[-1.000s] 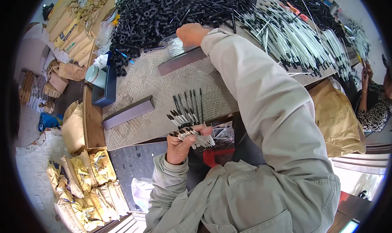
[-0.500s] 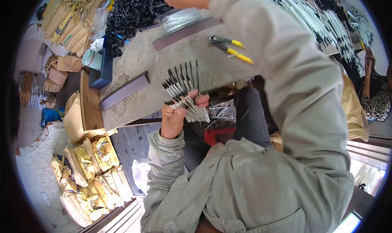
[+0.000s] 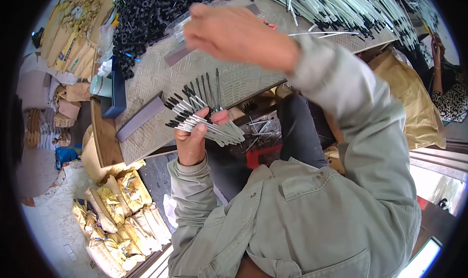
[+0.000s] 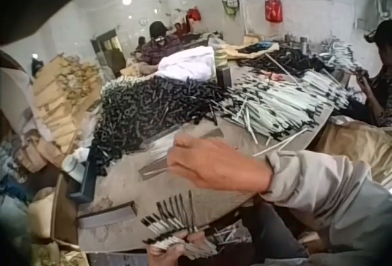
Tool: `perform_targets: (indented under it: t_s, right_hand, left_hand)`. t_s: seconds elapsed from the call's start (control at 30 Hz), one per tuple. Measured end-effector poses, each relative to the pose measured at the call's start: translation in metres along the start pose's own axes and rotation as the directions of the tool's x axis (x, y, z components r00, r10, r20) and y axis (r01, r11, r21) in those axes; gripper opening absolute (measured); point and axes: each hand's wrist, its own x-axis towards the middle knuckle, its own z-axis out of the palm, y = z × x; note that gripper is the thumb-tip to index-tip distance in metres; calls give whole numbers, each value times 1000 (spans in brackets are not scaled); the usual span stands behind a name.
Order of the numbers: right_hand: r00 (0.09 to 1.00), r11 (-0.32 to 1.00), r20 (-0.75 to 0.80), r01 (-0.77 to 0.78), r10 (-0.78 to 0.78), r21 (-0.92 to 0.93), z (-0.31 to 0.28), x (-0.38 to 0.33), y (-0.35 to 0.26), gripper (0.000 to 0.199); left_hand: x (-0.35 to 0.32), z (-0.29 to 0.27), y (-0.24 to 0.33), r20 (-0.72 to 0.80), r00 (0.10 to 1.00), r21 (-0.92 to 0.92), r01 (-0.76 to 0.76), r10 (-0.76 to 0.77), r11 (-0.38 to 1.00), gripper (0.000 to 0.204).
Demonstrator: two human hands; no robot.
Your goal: Assembling wire bundles into connectors and trimming the excess using wire cutters.
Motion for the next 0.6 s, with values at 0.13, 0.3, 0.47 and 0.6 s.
perform_targets:
  t_s: [0.13,0.3,0.47,0.6]
  right_hand:
    - [985,993,172,13,8,-120,56,70,94,19]
    - [951,933,226,-125,209,-337,105,88,126,20]
    - [975,927,219,39,47,-373,84,95,126,12]
    - [911,684,199,405,-362,-607,9,78,74,11]
  left_hand:
    - [1,6,0,-69,998,25,14,-13,1000,28]
    - [-1,12,3,-46,999,32,8,-7,999,28]
    - [0,8,5,-11,999,12,40,-40,999,27]
    - [5,11,6,4,1000,-26,22,-22,999,26]
